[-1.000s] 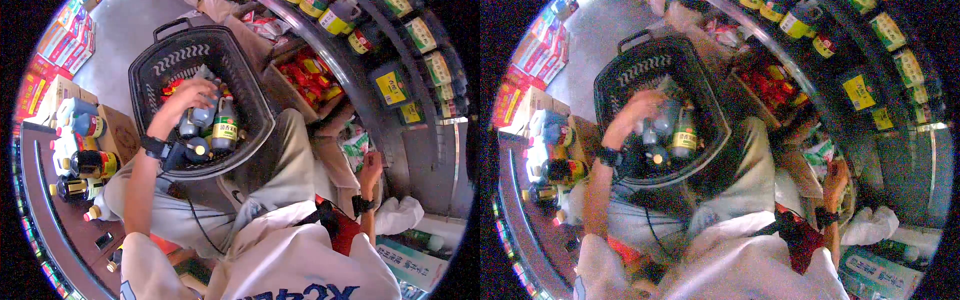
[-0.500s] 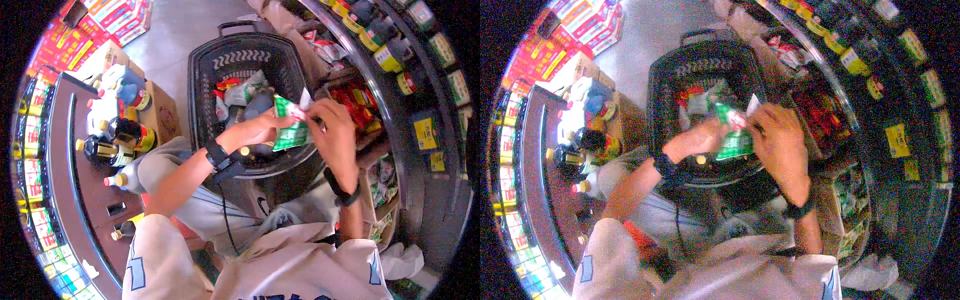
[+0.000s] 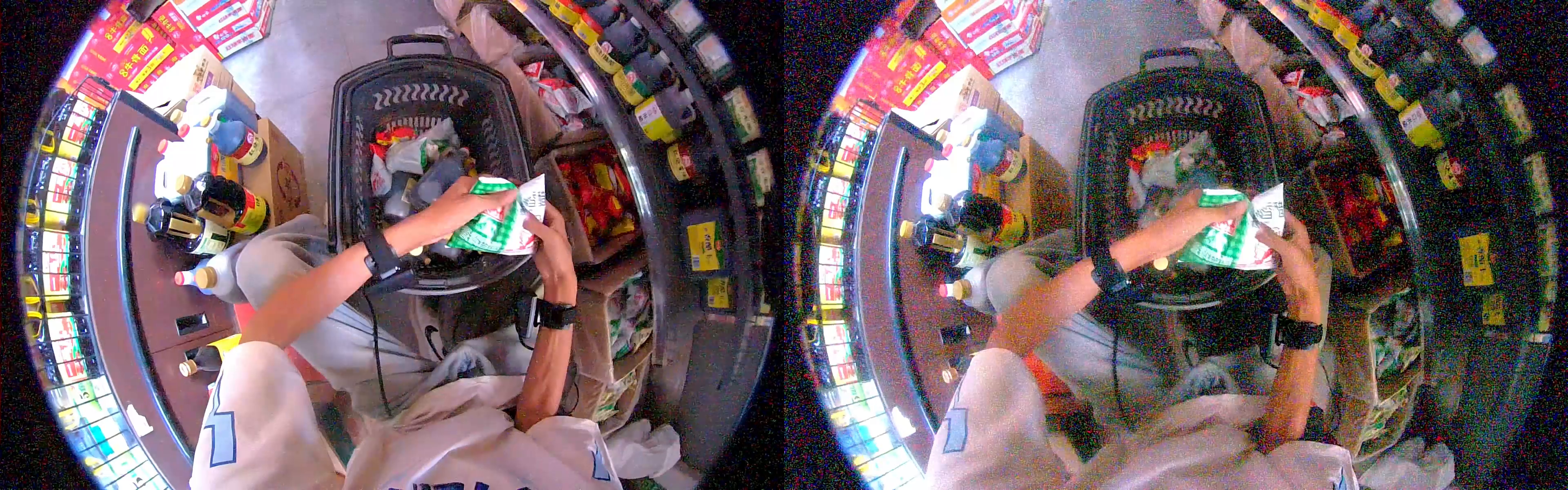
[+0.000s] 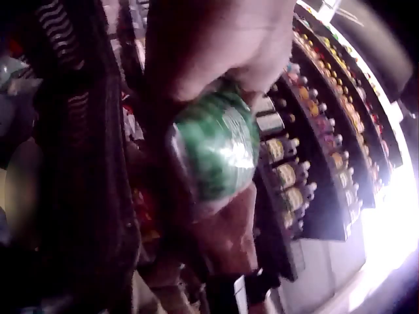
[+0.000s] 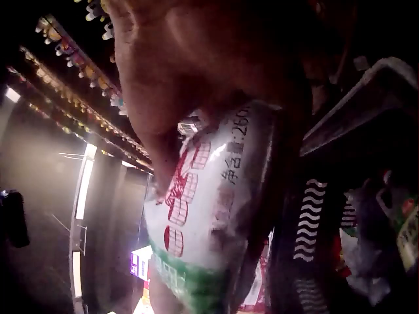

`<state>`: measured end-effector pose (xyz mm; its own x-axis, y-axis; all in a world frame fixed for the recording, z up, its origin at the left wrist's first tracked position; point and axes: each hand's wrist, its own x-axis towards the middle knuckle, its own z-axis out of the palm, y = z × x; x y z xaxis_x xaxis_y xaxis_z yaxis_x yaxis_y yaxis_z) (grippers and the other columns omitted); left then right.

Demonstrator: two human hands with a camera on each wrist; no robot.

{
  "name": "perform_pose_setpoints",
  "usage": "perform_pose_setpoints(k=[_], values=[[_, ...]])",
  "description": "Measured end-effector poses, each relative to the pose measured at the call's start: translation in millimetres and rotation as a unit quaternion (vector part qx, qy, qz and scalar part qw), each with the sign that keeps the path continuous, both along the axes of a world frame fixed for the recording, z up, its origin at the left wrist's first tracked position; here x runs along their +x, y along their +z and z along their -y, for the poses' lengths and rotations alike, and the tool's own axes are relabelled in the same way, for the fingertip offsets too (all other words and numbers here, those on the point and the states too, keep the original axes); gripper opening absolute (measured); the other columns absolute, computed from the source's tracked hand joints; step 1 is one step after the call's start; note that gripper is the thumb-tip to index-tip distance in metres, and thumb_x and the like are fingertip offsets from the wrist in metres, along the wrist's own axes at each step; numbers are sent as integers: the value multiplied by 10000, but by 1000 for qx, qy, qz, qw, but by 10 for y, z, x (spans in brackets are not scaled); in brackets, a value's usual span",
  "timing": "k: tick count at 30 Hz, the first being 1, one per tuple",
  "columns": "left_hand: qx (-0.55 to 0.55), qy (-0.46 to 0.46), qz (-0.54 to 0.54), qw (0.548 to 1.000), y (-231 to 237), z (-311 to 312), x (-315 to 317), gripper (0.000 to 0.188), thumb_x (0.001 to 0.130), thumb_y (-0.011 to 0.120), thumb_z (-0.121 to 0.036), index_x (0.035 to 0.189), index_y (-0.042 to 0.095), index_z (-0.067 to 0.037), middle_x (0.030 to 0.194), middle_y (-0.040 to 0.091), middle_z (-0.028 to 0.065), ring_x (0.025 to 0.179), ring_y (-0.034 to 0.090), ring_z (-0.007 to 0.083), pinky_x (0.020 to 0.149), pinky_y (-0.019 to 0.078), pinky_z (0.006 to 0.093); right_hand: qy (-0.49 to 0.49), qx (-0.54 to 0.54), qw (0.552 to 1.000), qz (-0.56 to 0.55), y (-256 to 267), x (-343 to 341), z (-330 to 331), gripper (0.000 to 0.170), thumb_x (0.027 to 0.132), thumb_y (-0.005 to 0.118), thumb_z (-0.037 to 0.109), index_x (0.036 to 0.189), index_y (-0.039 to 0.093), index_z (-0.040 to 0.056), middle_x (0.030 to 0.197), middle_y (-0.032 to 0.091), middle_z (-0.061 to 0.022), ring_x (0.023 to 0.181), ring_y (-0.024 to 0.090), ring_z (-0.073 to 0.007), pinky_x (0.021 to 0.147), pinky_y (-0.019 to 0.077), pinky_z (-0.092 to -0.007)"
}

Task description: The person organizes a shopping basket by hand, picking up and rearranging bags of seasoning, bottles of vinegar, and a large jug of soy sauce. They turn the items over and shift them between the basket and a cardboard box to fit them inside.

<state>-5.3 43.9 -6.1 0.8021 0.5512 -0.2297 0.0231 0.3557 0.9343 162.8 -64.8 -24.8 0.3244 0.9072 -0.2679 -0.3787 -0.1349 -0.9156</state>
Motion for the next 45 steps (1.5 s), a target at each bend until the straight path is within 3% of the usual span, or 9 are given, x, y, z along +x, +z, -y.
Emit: perform_pose_setpoints(k=[7, 11, 14, 20, 24, 27, 34, 41, 45], values=[[38, 133, -14, 990, -43, 84, 31, 457, 795, 667, -401, 1043, 533, -41, 936, 611, 43, 837, 566, 119, 764, 460, 277, -38, -45, 988, 142, 183, -137, -84, 311, 736, 668, 25, 1034, 587, -16, 887, 652, -73, 737, 619, -141, 659, 504, -253], [2, 57, -12, 998, -47, 107, 66, 1022, 719, 741, -390, 1406, 98, 8, 1297, 386, 159, 1121, 467, 222, 914, 396, 340, -120, -1, 856, 503, 352, -54, -52, 320, 755, 651, 50, 1066, 585, 19, 894, 660, -128, 756, 636, -235, 677, 498, -340], [128, -7, 111, 985, -37, 182, 141, 1067, 705, 747, -389, 1418, 52, -3, 1407, 264, 178, 1248, 381, 256, 1014, 314, 323, -181, -20, 813, 553, 716, -477, -59, 327, 776, 646, 77, 1093, 578, 35, 921, 657, -145, 831, 641, -217, 732, 485, -323], [-158, 121, 109, 974, -17, 137, -38, 344, 828, 640, -306, 1088, 557, -97, 973, 589, 19, 913, 558, 144, 811, 455, 300, -24, 26, 772, 634, 708, -1001, -127, 496, 715, 654, 87, 1189, 525, 16, 1085, 590, -219, 998, 588, -353, 826, 468, -399], [-252, 193, 203, 926, 32, -32, -76, 238, 839, 613, -225, 955, 602, -18, 886, 657, 94, 750, 650, 183, 650, 530, 299, -43, 44, 942, 329, 857, -704, -127, 417, 764, 626, 39, 1169, 525, 20, 1028, 635, -139, 914, 622, -210, 807, 482, -321], [-282, 163, 227, 918, 197, -44, -95, 283, 860, 591, -277, 946, 601, -8, 879, 660, 106, 722, 660, 184, 647, 543, 289, -145, 55, 926, 345, 795, -399, -85, 359, 840, 582, 71, 1188, 509, 23, 1084, 607, -102, 984, 580, -190, 860, 458, -316], [-153, 139, 130, 970, 242, 90, -2, 344, 857, 598, -366, 802, 618, -27, 756, 656, 82, 565, 623, 152, 513, 486, 249, -2, 18, 956, -293, 515, -344, -85, 581, 955, 301, 438, 1280, 403, -32, 1221, 524, -181, 1121, 523, -319, 970, 396, -450], [319, 255, 27, 913, 0, -104, 1, 325, 857, 606, -331, 994, 574, -38, 884, 592, 81, 819, 568, 125, 726, 461, 274, 3, -33, 998, -44, 501, -390, -121, 383, 837, 572, 77, 1178, 462, -58, 1087, 576, -174, 942, 610, -318, 733, 564, -486], [191, 282, 50, 939, 98, -36, -5, 394, 847, 620, -295, 1141, 512, -57, 1037, 555, 94, 939, 532, 152, 821, 433, 277, -119, -17, 990, 79, 613, -461, -111, 321, 820, 628, 105, 1102, 543, -23, 1021, 616, -109, 899, 617, -209, 764, 525, -362]])
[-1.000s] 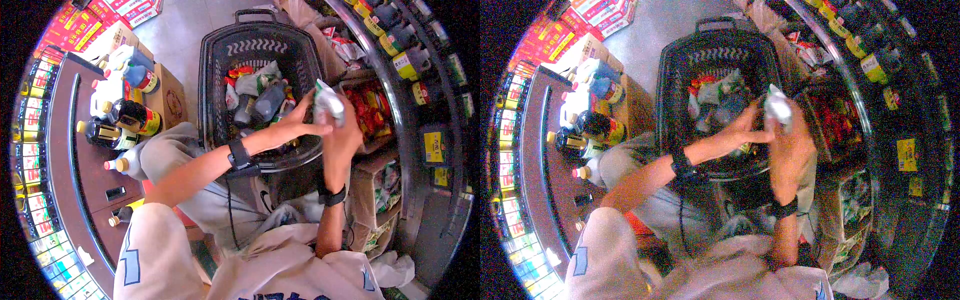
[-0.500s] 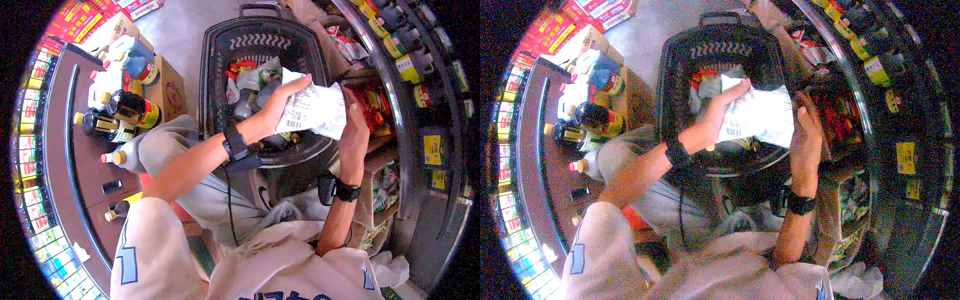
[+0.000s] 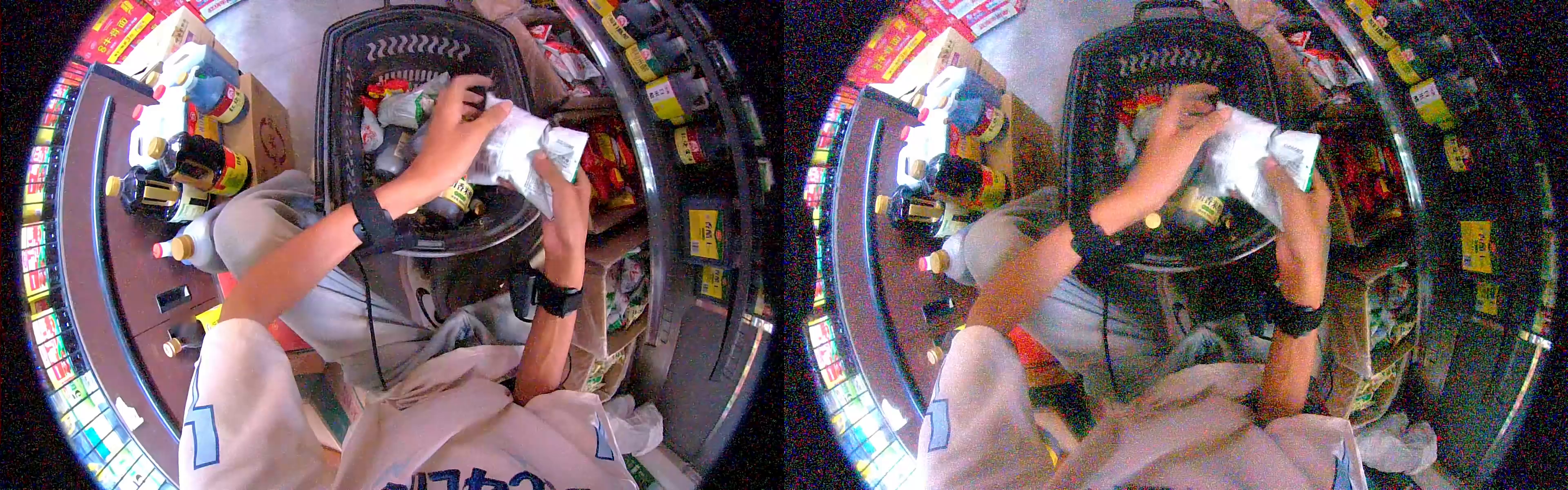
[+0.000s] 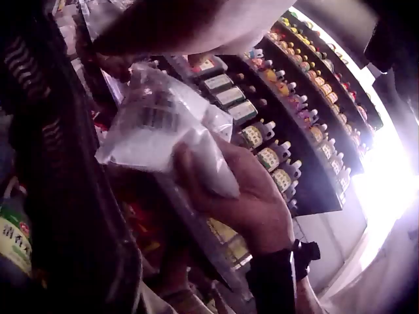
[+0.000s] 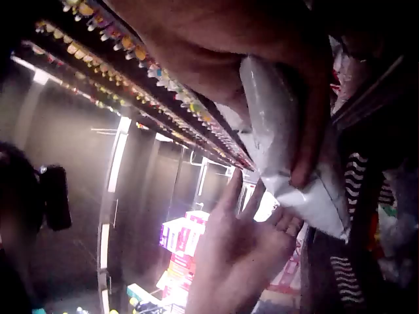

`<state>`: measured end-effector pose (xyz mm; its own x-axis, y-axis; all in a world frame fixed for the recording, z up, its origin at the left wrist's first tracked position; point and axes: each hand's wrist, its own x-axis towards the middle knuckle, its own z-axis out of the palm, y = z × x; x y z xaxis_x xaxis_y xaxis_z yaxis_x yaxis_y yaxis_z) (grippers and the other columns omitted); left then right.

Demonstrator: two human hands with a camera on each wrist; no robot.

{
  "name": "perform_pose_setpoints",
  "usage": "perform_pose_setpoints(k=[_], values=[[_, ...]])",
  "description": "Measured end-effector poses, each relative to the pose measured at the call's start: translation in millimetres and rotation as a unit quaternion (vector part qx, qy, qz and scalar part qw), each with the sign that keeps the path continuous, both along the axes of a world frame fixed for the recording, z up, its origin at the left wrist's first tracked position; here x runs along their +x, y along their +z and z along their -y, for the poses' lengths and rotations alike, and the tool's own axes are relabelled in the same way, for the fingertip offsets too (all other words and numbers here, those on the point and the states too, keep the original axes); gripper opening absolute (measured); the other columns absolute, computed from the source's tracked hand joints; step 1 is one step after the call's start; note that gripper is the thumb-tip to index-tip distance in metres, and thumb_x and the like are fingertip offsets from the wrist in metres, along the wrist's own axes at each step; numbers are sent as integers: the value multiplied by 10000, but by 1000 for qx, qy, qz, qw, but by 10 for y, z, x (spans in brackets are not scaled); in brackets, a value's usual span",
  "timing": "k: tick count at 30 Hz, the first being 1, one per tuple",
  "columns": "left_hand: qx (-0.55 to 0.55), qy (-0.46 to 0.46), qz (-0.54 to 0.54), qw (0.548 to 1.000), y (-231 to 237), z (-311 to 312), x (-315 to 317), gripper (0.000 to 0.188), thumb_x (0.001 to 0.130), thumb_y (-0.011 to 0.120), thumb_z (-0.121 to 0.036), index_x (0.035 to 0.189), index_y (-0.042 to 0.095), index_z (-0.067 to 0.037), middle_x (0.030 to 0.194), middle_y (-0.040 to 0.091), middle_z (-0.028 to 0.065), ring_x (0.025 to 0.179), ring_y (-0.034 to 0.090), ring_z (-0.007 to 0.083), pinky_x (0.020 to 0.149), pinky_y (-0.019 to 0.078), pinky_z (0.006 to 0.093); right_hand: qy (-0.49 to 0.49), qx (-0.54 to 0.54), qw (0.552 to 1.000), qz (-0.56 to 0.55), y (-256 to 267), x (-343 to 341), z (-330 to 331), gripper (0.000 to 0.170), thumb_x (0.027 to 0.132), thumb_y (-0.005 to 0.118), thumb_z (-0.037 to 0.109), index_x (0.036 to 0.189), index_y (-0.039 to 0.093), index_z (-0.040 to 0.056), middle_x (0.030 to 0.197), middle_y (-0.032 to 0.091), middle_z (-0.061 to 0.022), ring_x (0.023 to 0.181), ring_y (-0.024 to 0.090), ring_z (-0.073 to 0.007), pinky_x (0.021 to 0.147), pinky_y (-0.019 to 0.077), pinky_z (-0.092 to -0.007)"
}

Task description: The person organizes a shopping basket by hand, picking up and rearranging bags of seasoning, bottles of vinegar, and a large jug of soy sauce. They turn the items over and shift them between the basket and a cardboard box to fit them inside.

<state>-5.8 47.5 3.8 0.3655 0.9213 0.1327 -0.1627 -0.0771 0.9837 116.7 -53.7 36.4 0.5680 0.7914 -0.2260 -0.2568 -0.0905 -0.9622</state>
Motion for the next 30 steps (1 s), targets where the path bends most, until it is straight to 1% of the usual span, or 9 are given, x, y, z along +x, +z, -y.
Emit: perform_pose_setpoints(k=[4, 9, 11, 13, 18, 23, 28, 29, 30], values=[[57, -99, -68, 991, 30, 183, 12, 537, 806, 669, -290, 1231, 466, -33, 1138, 535, 108, 1062, 505, 216, 932, 385, 307, -54, 13, 996, -66, 72, -15, -13, 277, 866, 575, 169, 1094, 566, 11, 1033, 619, -85, 922, 603, -193, 808, 479, -331], [138, -80, -90, 983, -18, 222, 10, 605, 750, 723, -304, 1237, 478, -43, 1197, 523, 142, 1127, 483, 238, 985, 349, 320, -69, 10, 976, -205, 146, -23, -13, 307, 911, 513, 204, 1143, 524, 2, 1101, 579, -107, 1030, 548, -207, 861, 460, -367], [155, -81, -86, 981, -29, 162, 13, 598, 741, 731, -306, 1225, 494, -48, 1194, 528, 144, 1112, 494, 240, 977, 357, 323, 6, 1, 1000, -21, -165, 188, 24, 316, 926, 486, 201, 1161, 508, -10, 1129, 571, -120, 1053, 543, -227, 866, 472, -367], [166, -89, -92, 978, -9, 136, -8, 583, 735, 737, -302, 1211, 514, -51, 1182, 538, 143, 1096, 505, 240, 968, 365, 326, -60, 9, 969, -241, 47, 65, -34, 315, 930, 474, 183, 1169, 497, -21, 1142, 564, -133, 1069, 538, -241, 880, 478, -373], [120, -126, -50, 984, -4, 142, -27, 565, 724, 705, -323, 1162, 532, -11, 1082, 487, 234, 1077, 435, 345, 947, 353, 355, 38, 15, 999, -22, -314, 342, 42, 477, 729, 730, 46, 1149, 530, -58, 1067, 623, -141, 928, 599, -183, 801, 489, -295], [131, -120, -78, 981, -6, 114, -19, 517, 759, 717, -304, 1163, 539, -37, 1053, 600, 102, 988, 555, 190, 887, 426, 300, 25, 4, 996, 90, -427, 361, 35, 286, 934, 435, 143, 1151, 510, -28, 1118, 568, -129, 1052, 540, -242, 888, 478, -389], [10, -145, -43, 988, 184, 205, -66, 536, 762, 710, -339, 1170, 513, -51, 1031, 595, 83, 956, 559, 177, 854, 437, 296, 47, -10, 992, 114, 66, -29, -12, 315, 945, 427, 220, 1130, 541, -8, 1066, 581, -80, 976, 554, -195, 808, 464, -326], [-16, -152, -39, 987, 220, 210, -83, 523, 768, 703, -341, 1161, 513, -54, 1023, 595, 78, 941, 563, 173, 841, 443, 295, 64, -84, 950, 294, 35, -43, 20, 419, 957, 400, 316, 1178, 522, -18, 1008, 588, -60, 964, 550, -171, 806, 443, -301], [-44, -159, -36, 986, 231, 209, -97, 509, 774, 697, -343, 1153, 513, -57, 1014, 595, 73, 926, 566, 169, 827, 449, 294, 87, -50, 964, 247, 32, -93, 16, 486, 958, 368, 371, 1200, 510, -25, 1000, 592, -72, 961, 548, -165, 803, 443, -310]])
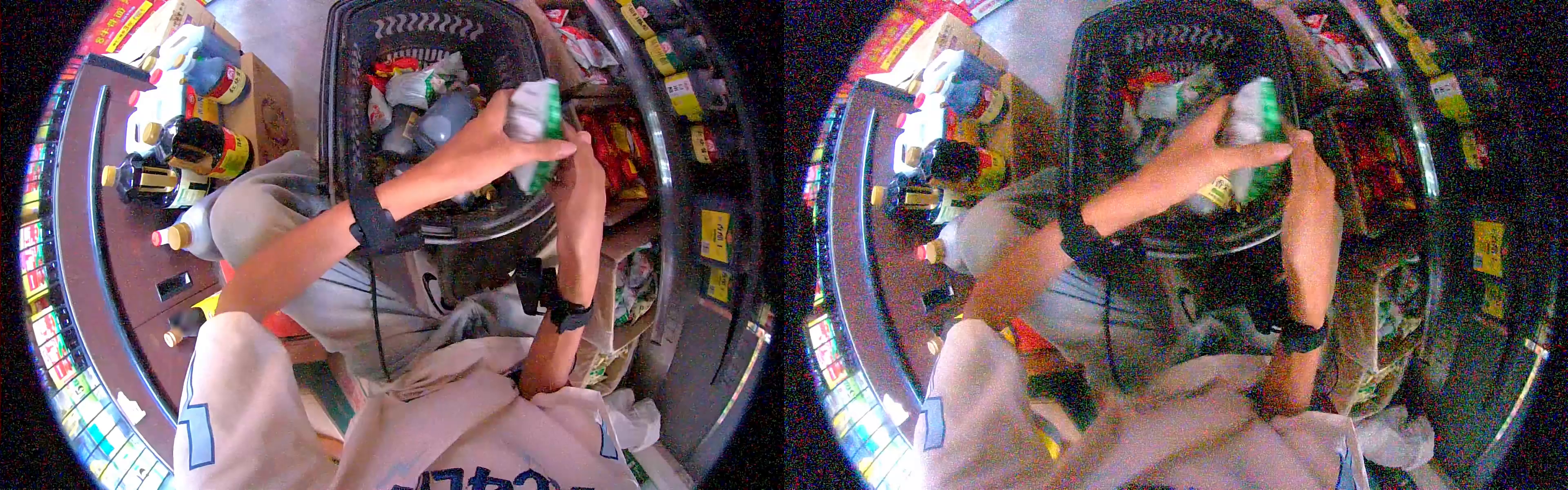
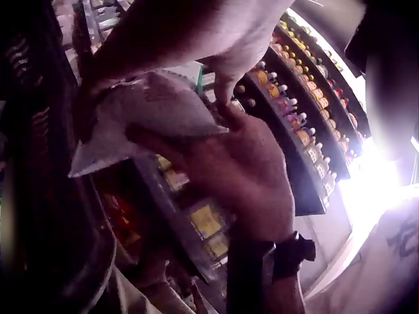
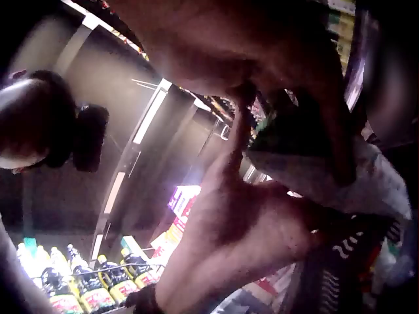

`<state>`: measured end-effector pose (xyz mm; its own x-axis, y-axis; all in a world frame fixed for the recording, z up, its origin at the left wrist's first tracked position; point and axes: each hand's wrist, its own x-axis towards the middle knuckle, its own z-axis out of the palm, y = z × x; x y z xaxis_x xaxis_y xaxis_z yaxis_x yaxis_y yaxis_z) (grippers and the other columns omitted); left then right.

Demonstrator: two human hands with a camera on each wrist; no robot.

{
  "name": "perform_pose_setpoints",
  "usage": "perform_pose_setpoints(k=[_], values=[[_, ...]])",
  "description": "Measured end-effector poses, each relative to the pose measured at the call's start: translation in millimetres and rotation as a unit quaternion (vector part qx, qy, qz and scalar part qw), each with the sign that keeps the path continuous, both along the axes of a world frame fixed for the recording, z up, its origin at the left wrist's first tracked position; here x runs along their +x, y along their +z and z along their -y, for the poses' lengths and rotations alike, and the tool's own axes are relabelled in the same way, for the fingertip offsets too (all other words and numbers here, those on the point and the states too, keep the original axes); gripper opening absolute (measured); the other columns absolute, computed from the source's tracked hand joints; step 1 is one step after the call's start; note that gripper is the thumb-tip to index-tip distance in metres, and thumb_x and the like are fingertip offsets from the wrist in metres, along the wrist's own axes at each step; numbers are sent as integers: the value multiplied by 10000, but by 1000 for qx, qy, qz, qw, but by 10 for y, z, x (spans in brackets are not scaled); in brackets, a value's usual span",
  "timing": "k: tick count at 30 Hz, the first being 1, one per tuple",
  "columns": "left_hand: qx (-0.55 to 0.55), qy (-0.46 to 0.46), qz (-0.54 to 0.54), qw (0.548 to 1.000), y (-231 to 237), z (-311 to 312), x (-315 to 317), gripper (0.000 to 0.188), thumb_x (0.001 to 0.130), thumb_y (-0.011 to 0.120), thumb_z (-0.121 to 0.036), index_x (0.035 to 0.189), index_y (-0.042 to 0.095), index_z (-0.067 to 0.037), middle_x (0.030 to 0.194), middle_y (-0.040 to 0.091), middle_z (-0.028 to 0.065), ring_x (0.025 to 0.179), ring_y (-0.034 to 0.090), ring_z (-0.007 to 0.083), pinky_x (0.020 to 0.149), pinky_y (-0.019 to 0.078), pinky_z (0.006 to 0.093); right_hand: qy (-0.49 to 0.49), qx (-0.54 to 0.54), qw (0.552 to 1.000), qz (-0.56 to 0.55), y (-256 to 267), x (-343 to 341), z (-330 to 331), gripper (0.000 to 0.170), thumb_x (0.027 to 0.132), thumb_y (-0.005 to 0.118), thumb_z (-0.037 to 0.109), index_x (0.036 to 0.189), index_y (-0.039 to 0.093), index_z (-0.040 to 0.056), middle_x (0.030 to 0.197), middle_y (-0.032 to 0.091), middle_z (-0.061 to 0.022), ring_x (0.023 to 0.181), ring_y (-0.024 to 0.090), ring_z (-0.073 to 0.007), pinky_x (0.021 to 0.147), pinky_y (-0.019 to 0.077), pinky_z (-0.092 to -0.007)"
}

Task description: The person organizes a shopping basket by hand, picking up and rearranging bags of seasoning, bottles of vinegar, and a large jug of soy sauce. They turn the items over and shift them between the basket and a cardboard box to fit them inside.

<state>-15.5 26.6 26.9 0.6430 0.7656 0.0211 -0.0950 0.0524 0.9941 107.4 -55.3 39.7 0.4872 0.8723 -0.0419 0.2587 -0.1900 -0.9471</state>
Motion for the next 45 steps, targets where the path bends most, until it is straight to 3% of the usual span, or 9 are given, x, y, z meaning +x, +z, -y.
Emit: perform_pose_setpoints(k=[9, 11, 13, 17, 22, 24, 29, 34, 45], values=[[-193, 57, 70, 977, -465, -329, -23, 240, 795, 519, 2, 1024, 587, 27, 908, 636, 104, 812, 595, 166, 710, 476, 286, 154, 16, 933, -326, 248, 61, -53, 630, 957, 214, 466, 1338, 311, -25, 1170, 539, -265, 1072, 559, -345, 957, 416, -407], [40, 124, -77, 989, -721, -503, -22, 260, 794, 511, 11, 1041, 591, 23, 902, 640, 112, 798, 603, 180, 689, 483, 290, 128, 18, 943, -307, 225, 130, -30, 615, 958, 221, 460, 1318, 342, -24, 1164, 543, -264, 1066, 562, -341, 951, 419, -407], [292, 25, -120, 948, -1045, -863, -122, 256, 808, 489, 6, 1043, 591, 23, 913, 635, 124, 799, 609, 186, 679, 489, 300, 111, 42, 937, -328, 216, 256, 0, 566, 958, 274, 442, 1238, 448, -18, 1059, 615, -203, 968, 613, -293, 895, 462, -391], [-42, 178, -157, 971, -707, -956, -134, 247, 828, 453, -52, 1022, 592, 8, 929, 625, 114, 778, 606, 176, 667, 487, 308, 112, 36, 962, -245, 147, 702, 166, 467, 938, 398, 373, 1086, 575, -33, 996, 651, -144, 898, 629, -239, 864, 460, -342], [-49, 32, -137, 989, -675, -861, -120, 254, 827, 435, -61, 1027, 576, 7, 917, 624, 99, 765, 601, 170, 627, 460, 282, 184, -104, 970, 117, -588, 1628, 636, 317, 908, 497, 267, 1048, 609, 6, 937, 657, -102, 812, 625, -156, 725, 489, -263], [-30, 4, -188, 982, -642, -774, -124, 244, 820, 450, -72, 1011, 581, 6, 917, 624, 93, 752, 603, 162, 616, 450, 269, 62, -210, 975, 43, -859, 1983, 1098, 288, 899, 507, 229, 1045, 614, 5, 909, 659, -81, 778, 616, -131, 688, 488, -245], [-26, -42, -224, 973, -708, -728, -80, 215, 812, 470, -98, 957, 599, -6, 869, 638, 72, 691, 608, 143, 592, 439, 251, -275, -277, 836, 385, -1101, 2882, 2410, 377, 801, 576, 221, 1070, 576, -43, 947, 634, -167, 801, 618, -200, 681, 475, -297], [-39, -37, -221, 974, -678, -671, -2, 208, 822, 464, -125, 944, 597, -21, 847, 643, 82, 690, 607, 139, 573, 434, 244, -303, -537, 661, 429, -1373, 3347, 3352, 409, 789, 603, 272, 1035, 563, -52, 962, 615, -167, 819, 592, -222, 699, 458, -313], [-31, -64, -188, 980, -641, -639, -20, 221, 822, 437, -112, 947, 592, -14, 840, 638, 92, 665, 606, 147, 581, 452, 248, -239, -420, 824, 295, -1470, 3768, 3743, 413, 796, 603, 289, 1032, 560, -48, 918, 606, -145, 785, 576, -218, 692, 451, -320]])
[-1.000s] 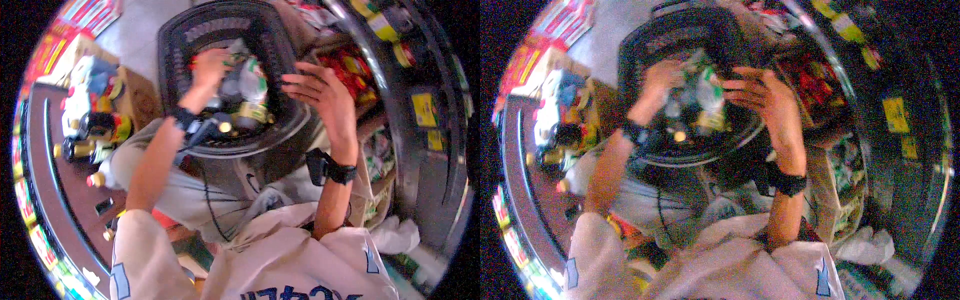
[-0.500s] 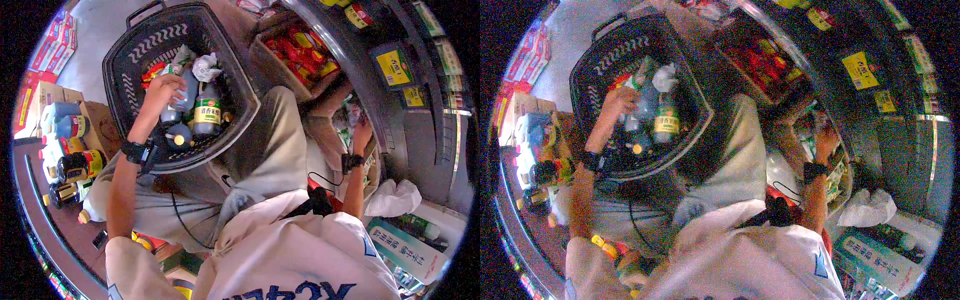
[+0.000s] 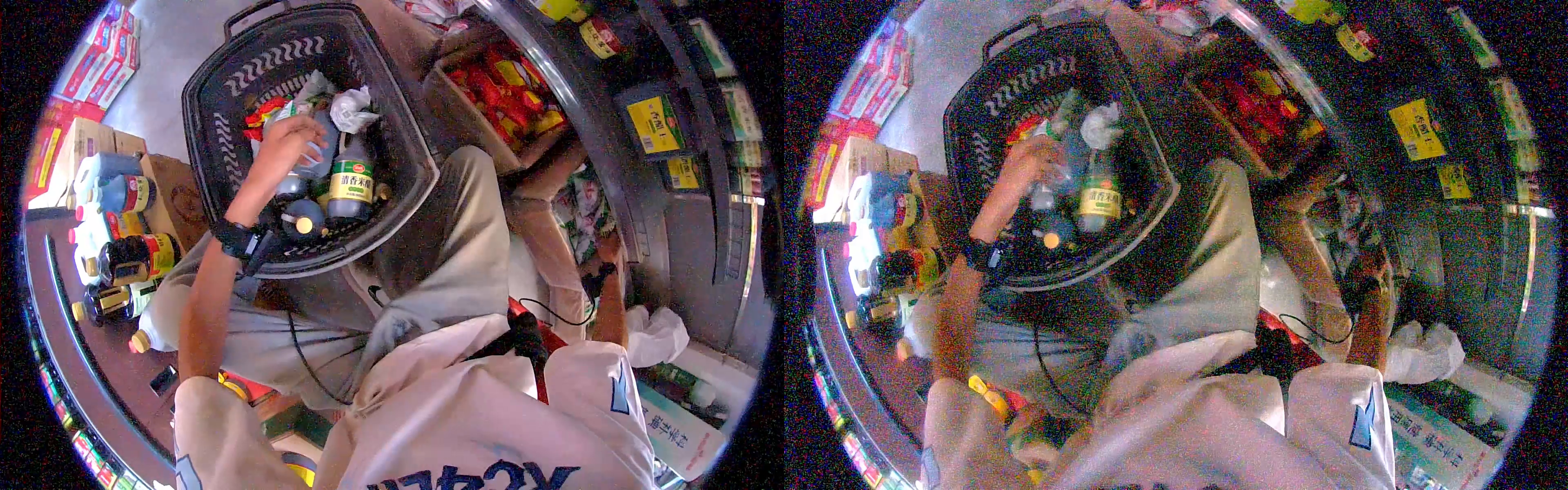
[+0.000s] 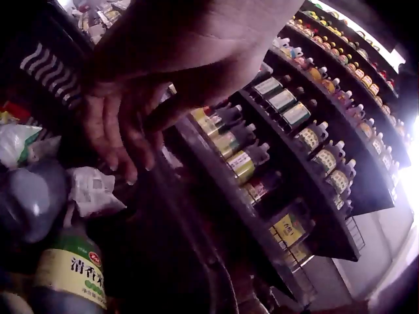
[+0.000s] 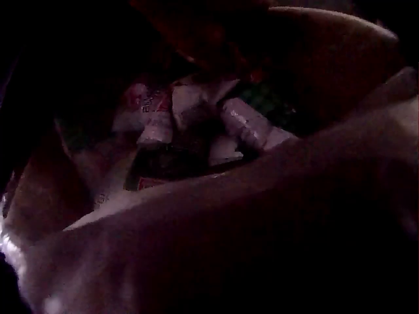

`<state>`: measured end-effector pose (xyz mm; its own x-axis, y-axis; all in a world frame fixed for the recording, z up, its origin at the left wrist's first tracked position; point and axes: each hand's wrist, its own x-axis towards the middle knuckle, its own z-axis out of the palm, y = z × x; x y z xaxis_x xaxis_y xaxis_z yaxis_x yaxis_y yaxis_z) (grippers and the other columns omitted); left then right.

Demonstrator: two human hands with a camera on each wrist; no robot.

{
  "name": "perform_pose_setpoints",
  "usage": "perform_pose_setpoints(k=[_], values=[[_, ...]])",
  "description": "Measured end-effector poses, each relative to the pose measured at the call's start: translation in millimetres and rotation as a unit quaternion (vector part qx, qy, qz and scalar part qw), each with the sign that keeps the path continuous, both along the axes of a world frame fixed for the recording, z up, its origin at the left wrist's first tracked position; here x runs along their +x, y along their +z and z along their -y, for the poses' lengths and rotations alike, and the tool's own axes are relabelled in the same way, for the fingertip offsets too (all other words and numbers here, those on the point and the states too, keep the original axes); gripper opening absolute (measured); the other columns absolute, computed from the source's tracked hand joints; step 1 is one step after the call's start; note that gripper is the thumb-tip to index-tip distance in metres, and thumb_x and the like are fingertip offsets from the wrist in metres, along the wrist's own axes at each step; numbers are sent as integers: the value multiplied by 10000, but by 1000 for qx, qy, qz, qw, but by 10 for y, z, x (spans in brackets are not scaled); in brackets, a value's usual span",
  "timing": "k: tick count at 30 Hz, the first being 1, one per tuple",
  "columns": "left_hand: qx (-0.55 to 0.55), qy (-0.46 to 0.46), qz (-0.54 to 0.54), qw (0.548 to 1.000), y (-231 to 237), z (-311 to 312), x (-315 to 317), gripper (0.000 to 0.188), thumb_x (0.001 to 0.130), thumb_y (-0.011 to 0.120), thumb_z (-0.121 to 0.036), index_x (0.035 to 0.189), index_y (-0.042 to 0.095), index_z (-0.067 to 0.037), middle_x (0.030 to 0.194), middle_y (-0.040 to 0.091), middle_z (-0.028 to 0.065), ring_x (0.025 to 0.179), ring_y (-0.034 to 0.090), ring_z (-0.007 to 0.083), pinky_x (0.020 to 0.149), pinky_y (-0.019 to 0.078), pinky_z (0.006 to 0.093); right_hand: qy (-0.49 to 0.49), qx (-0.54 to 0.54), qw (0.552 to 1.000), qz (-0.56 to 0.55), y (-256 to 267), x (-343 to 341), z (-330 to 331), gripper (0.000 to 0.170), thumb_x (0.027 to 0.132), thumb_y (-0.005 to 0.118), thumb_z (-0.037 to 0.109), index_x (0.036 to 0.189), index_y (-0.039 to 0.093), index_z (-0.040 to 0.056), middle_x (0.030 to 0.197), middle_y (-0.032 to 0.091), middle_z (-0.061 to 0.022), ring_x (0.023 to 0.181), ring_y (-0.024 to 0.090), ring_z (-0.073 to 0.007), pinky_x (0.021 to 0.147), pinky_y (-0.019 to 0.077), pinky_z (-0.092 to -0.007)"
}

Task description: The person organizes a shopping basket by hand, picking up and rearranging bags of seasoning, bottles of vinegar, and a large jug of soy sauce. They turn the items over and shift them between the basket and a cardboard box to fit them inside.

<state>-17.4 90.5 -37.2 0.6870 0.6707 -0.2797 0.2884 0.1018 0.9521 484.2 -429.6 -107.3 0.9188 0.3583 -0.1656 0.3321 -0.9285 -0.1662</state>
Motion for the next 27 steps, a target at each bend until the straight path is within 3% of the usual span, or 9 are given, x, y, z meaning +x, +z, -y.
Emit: perform_pose_setpoints(k=[12, 16, 17, 19, 21, 22, 24, 26, 27], values=[[29, -7, 19, 999, 99, 64, -15, 192, 785, 446, -80, 888, 595, -17, 822, 637, 74, 646, 603, 135, 566, 455, 251, -1, 276, 954, -118, -107, 85, 640, 418, 804, 603, 307, 1028, 556, -43, 870, 596, -121, 748, 559, -214, 684, 443, -328], [38, -64, 6, 997, -1, 1, 41, 186, 788, 448, -83, 867, 599, -7, 780, 633, 70, 624, 603, 139, 542, 453, 252, 58, 155, 979, -116, 253, -582, 319, 421, 828, 577, 338, 1019, 562, -37, 823, 563, -84, 709, 526, -189, 646, 427, -326], [119, -83, -3, 989, -106, -26, 46, 186, 782, 450, -76, 851, 601, 7, 758, 630, 79, 622, 608, 143, 538, 457, 258, 69, 144, 980, -118, 370, -773, 216, 423, 834, 570, 346, 1017, 563, -36, 811, 554, -75, 699, 518, -182, 636, 423, -326], [129, -61, 1, 990, -119, 38, 38, 198, 781, 457, -84, 845, 611, 22, 754, 630, 102, 642, 620, 175, 577, 482, 279, 68, 192, 973, -108, 528, -1039, 59, 427, 845, 557, 361, 1012, 566, -33, 787, 538, -56, 679, 502, -170, 617, 415, -326], [141, -60, -35, 988, -72, 104, 51, 210, 783, 464, -99, 846, 626, 19, 750, 640, 120, 642, 625, 194, 600, 494, 300, 37, 307, 951, -23, 366, -961, 126, 407, 873, 535, 361, 887, 602, -40, 720, 466, -14, 613, 430, -99, 549, 348, -281], [161, -65, -66, 983, -9, 128, 69, 218, 786, 466, -107, 848, 634, 15, 751, 647, 127, 641, 627, 202, 608, 499, 312, 4, 384, 922, -50, 717, -1280, -300, 390, 869, 542, 358, 845, 603, -27, 673, 446, 4, 586, 406, -92, 541, 333, -276], [143, -88, -35, 985, -283, 118, 119, 236, 799, 459, -125, 835, 645, 16, 759, 662, 125, 657, 644, 196, 597, 504, 321, -14, 414, 908, -53, 950, -1424, -648, 331, 858, 568, 320, 818, 599, -7, 629, 410, 23, 578, 377, -83, 517, 291, -264], [153, -146, -3, 977, -256, 170, 171, 236, 829, 473, -154, 895, 613, 25, 760, 660, 149, 635, 649, 214, 579, 515, 313, 120, 309, 944, -6, 1042, -1318, -798, 274, 836, 596, 269, 804, 600, -4, 623, 402, 29, 570, 362, -78, 502, 265, -263], [9, -164, 36, 986, -211, 228, 166, 256, 866, 481, -217, 961, 589, -6, 795, 655, 159, 669, 652, 236, 579, 522, 341, 150, 308, 939, -23, 1138, -1409, -942, 249, 830, 601, 243, 796, 597, -3, 622, 400, 32, 565, 355, -75, 495, 253, -262]])
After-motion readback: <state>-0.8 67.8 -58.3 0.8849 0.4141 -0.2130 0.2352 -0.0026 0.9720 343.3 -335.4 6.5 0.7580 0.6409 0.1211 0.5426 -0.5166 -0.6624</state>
